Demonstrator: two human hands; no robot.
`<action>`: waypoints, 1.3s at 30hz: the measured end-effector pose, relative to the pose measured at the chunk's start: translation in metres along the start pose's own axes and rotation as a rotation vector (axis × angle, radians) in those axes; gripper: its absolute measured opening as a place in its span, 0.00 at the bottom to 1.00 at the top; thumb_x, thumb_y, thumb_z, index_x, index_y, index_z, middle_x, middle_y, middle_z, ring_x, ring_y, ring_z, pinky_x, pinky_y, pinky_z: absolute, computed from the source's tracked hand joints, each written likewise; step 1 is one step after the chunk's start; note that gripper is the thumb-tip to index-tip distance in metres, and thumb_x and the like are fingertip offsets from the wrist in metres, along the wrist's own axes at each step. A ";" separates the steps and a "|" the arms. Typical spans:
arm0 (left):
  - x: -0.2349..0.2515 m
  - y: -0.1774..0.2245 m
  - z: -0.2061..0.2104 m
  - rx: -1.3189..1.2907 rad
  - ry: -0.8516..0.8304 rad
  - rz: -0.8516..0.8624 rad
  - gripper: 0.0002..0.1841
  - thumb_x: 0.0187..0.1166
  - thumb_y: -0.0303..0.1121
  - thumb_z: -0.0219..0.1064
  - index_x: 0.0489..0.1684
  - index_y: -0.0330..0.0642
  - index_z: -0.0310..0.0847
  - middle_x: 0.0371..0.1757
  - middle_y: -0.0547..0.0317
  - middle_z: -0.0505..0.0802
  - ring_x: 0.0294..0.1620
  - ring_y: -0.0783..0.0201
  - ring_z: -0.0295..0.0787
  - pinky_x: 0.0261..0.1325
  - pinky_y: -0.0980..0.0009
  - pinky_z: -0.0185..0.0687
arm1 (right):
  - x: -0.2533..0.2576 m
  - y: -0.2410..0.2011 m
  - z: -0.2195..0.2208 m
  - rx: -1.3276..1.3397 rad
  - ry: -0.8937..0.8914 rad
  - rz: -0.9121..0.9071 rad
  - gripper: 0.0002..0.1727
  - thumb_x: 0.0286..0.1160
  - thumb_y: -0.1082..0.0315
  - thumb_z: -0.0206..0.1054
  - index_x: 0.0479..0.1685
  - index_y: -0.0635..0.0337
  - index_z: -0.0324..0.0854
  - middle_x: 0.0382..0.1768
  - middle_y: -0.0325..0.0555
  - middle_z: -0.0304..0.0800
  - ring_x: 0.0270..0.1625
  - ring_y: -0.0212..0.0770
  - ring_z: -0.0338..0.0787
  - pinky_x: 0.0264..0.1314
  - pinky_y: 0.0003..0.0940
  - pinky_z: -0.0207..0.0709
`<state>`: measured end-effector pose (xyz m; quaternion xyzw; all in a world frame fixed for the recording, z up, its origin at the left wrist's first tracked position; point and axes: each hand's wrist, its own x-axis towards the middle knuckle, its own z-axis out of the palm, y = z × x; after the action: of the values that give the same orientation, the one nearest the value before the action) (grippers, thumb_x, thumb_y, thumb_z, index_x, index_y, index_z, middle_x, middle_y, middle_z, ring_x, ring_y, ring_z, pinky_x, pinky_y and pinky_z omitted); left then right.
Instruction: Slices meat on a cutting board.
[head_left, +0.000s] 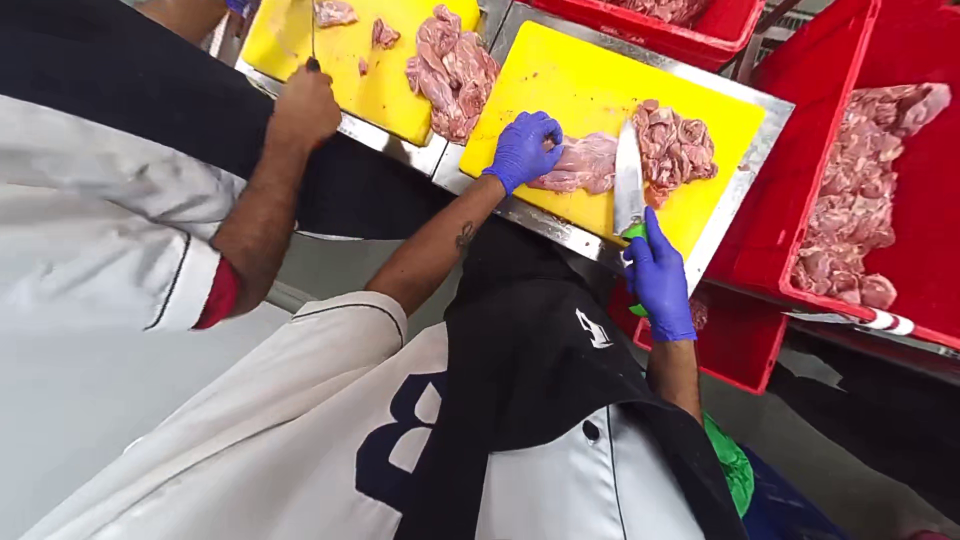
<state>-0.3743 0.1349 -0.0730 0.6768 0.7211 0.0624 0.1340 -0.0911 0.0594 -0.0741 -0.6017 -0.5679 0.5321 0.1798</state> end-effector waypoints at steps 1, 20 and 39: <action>0.002 -0.019 0.026 -0.135 0.104 0.059 0.15 0.76 0.44 0.64 0.47 0.48 0.92 0.57 0.53 0.94 0.63 0.48 0.87 0.64 0.49 0.82 | -0.006 0.001 0.000 -0.101 0.043 -0.014 0.30 0.93 0.58 0.47 0.94 0.44 0.56 0.37 0.43 0.87 0.20 0.35 0.80 0.21 0.35 0.79; 0.025 -0.026 0.010 -0.221 -0.127 0.016 0.20 0.64 0.40 0.75 0.55 0.45 0.86 0.59 0.50 0.89 0.64 0.49 0.87 0.64 0.45 0.84 | -0.035 -0.021 0.044 -0.754 -0.067 -0.144 0.33 0.91 0.61 0.45 0.96 0.38 0.50 0.39 0.57 0.92 0.40 0.61 0.92 0.41 0.62 0.83; 0.047 0.043 0.005 -0.511 -0.129 0.319 0.14 0.69 0.37 0.71 0.47 0.39 0.92 0.39 0.53 0.95 0.42 0.59 0.92 0.51 0.55 0.86 | -0.120 0.010 -0.045 -0.166 0.180 -0.087 0.31 0.90 0.59 0.52 0.93 0.43 0.60 0.33 0.37 0.86 0.20 0.30 0.79 0.18 0.30 0.76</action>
<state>-0.3338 0.1846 -0.0716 0.7284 0.5567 0.2189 0.3340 -0.0230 -0.0313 -0.0134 -0.6346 -0.6171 0.4190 0.2023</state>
